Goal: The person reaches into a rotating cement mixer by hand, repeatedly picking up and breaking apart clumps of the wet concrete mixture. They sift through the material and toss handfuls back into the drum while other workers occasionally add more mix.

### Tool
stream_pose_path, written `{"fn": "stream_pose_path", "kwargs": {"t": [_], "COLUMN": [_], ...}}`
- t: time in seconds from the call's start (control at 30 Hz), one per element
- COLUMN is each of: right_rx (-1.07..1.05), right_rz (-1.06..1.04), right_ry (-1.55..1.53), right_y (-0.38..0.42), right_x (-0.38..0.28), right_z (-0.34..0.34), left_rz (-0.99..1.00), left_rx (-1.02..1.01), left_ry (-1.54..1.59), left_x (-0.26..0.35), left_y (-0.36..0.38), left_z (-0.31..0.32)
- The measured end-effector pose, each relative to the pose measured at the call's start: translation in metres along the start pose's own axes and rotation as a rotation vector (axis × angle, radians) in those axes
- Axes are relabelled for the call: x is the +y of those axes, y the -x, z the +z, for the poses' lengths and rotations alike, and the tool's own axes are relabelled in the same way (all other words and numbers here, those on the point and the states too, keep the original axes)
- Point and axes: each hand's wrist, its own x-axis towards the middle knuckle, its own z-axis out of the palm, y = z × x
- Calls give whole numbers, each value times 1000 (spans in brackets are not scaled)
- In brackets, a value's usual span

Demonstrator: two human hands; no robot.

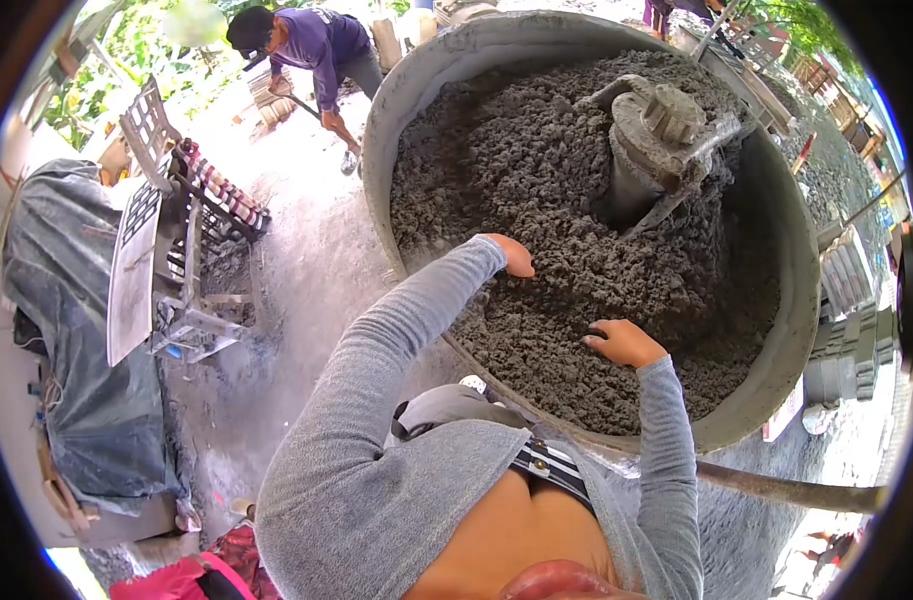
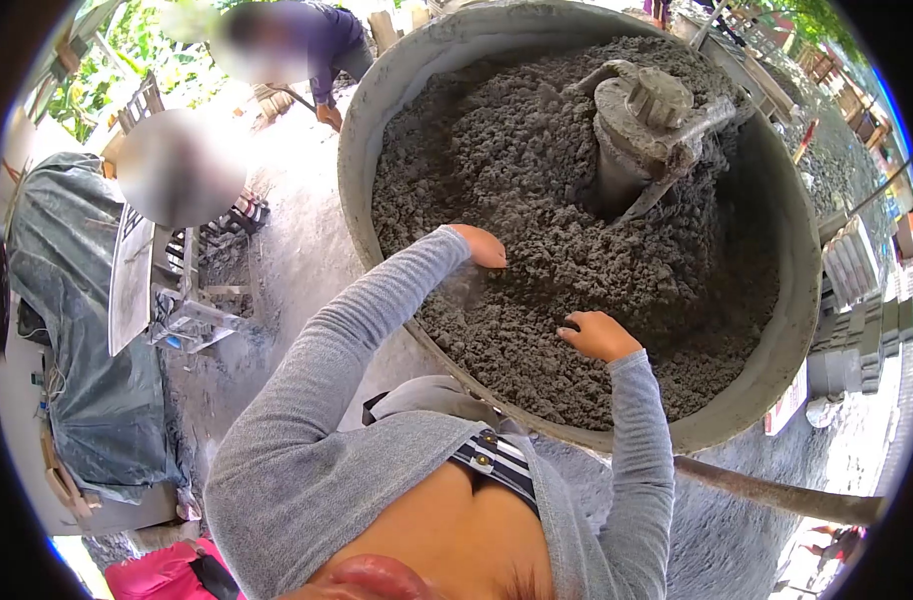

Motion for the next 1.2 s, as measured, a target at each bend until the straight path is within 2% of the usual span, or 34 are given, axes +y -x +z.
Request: {"fn": "stream_pose_path", "kwargs": {"t": [0.17,0.67,0.73,0.8,0.87,1.0,1.07,1.2], "right_rx": [40,131,127,160,201,236,311,175], "right_rz": [12,23,44,48,17,87,88,130], "right_ry": [-21,-37,-41,-32,-14,-86,-62,-57], "right_y": [0,7,7,9,9,22,20,19], "right_x": [6,17,19,24,32,28,36,25], "right_z": [2,-6,-8,-10,-10,-23,-20,-26], "left_rz": [23,132,183,301,380,536,490,357], "left_rx": [10,79,112,229,243,310,274,187], "left_ry": [-74,-77,-94,-70,-55,-22,-53,-134], "left_x": [-7,31,32,35,43,51,52,53], "left_y": [-29,20,17,11,11,14,17,25], "left_z": [10,2,5,12,13,22,25,22]}}
